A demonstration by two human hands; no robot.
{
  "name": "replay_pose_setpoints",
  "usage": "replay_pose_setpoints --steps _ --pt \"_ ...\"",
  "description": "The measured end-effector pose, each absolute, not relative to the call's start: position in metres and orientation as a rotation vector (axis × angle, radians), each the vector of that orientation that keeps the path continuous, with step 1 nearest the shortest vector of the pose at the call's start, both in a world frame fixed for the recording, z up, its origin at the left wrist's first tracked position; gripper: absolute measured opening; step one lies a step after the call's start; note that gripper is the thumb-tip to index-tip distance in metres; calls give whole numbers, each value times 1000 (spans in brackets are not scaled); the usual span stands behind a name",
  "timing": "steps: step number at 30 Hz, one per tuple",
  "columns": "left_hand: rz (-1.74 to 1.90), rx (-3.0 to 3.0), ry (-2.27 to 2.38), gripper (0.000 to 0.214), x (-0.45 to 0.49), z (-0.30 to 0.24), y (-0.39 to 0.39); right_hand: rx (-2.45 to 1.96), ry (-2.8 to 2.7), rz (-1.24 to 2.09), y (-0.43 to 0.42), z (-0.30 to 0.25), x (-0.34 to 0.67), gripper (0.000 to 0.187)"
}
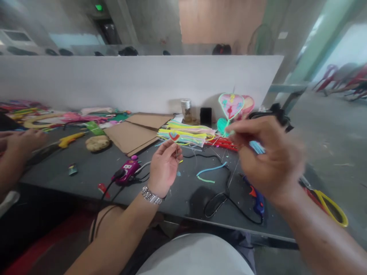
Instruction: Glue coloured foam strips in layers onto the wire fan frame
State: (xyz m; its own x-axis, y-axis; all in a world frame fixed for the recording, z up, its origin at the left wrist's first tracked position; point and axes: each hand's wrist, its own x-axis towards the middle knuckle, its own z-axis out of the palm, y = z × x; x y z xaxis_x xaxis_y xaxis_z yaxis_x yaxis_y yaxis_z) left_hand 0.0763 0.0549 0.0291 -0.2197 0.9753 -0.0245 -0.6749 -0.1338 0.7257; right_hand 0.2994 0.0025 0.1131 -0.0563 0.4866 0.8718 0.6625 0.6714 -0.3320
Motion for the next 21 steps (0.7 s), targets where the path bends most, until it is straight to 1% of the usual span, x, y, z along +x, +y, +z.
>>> replay_pose_setpoints --steps 2,4,7,9,11,13,15,18,20,21 --pt "1678 548 739 31 78 31 36 -865 -1854 -302 -7 118 276 25" --pt "1656 524 734 31 82 30 18 -773 -1992 -346 -12 119 260 20" --pt "1594 496 698 32 91 28 -5 -772 -2086 -405 -11 109 244 18" --pt "1560 486 677 32 98 24 -15 -822 -2108 -384 -6 95 237 19" --pt "1533 483 675 31 103 19 -20 -897 -2108 -294 2 78 232 19" --pt "1509 483 675 29 107 13 -19 -955 -2058 -185 11 64 229 15" --pt "1501 479 671 26 110 5 -14 -954 -2029 -7 20 52 228 10" --pt "1522 497 682 21 111 -7 -9 -975 -2052 335 33 40 229 11" --pt "1519 548 725 20 109 -12 -13 -1020 -2059 455 41 35 230 11" --pt "1495 574 760 24 106 -13 -18 -1034 -2053 471 44 33 230 11"
